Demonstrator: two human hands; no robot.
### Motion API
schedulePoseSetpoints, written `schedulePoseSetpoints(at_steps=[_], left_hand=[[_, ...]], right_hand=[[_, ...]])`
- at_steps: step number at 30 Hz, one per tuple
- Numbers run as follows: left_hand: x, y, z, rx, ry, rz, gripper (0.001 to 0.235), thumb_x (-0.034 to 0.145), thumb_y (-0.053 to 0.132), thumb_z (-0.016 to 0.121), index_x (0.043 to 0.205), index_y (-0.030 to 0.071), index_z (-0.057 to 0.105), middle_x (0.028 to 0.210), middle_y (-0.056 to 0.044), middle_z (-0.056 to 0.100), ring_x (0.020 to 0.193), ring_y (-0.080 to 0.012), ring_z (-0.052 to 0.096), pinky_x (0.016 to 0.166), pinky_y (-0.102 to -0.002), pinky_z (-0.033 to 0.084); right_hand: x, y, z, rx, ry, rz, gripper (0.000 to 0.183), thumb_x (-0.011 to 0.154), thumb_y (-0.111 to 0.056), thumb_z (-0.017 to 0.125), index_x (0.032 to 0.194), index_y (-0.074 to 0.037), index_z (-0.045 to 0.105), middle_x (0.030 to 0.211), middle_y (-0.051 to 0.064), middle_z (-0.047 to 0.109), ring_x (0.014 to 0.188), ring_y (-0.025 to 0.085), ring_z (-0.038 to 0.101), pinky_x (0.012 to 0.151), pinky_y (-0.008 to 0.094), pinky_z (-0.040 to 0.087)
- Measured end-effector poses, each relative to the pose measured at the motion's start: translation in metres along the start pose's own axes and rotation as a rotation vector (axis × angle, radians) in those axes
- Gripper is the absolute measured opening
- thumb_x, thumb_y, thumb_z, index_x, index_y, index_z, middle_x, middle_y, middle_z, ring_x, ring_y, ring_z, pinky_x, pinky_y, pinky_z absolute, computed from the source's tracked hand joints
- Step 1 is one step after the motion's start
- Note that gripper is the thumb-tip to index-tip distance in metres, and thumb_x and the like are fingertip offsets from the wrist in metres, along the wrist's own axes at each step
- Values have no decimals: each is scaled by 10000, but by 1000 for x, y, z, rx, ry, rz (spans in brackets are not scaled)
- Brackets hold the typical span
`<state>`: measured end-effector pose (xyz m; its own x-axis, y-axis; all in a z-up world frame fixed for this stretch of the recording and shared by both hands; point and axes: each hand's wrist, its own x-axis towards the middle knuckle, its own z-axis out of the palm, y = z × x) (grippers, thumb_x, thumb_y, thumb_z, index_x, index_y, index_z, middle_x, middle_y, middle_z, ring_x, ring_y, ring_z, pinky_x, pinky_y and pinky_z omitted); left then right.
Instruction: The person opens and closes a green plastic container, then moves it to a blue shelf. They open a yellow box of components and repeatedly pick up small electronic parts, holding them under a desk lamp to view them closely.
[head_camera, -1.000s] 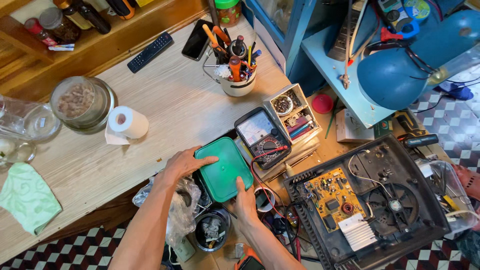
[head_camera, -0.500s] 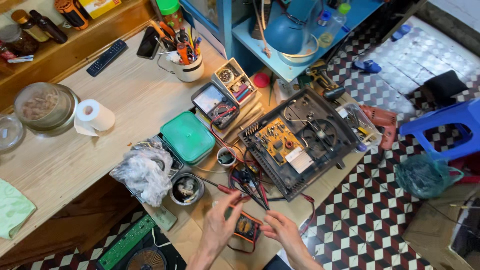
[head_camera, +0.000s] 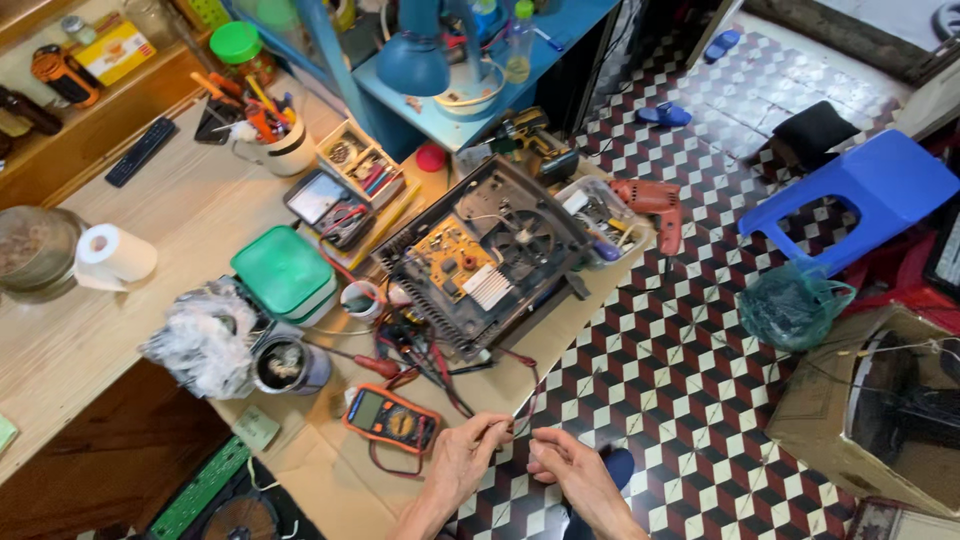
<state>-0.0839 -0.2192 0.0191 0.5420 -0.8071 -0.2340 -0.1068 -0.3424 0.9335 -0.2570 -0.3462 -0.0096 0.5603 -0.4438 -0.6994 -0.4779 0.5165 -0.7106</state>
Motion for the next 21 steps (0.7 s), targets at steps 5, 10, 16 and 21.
schedulePoseSetpoints(at_steps=[5,10,16,21], left_hand=[[62,59,149,135,-81,-16,199,974,232,635,1073,91,734,862,-106,781,759,-224,749,691,-333,564],[104,120,291,50,-141,67,185,980,243,638,1048,89,714,886,-86,784,774,-182,743,697,-318,571],[170,165,369,192,-181,28,260,991,304,667,1007,47,704,795,-129,728,687,-219,674,648,-345,522],[244,175,391,72,-111,-26,251,967,285,662,969,38,712,755,-95,716,658,-158,638,632,-310,513]], right_hand=[[27,12,-149,11,11,-49,458,924,-242,657,1338,-46,642,1096,90,752,921,173,698,852,317,568],[30,-8,-315,100,134,-45,443,943,-241,635,1331,-26,634,1105,140,764,974,211,733,864,342,585],[29,-89,-405,88,246,-202,428,948,-246,645,1297,0,681,1068,162,760,963,213,725,864,331,569],[51,-163,-442,37,169,-133,428,949,-265,638,1289,-8,675,1089,107,766,979,195,731,874,327,573]])
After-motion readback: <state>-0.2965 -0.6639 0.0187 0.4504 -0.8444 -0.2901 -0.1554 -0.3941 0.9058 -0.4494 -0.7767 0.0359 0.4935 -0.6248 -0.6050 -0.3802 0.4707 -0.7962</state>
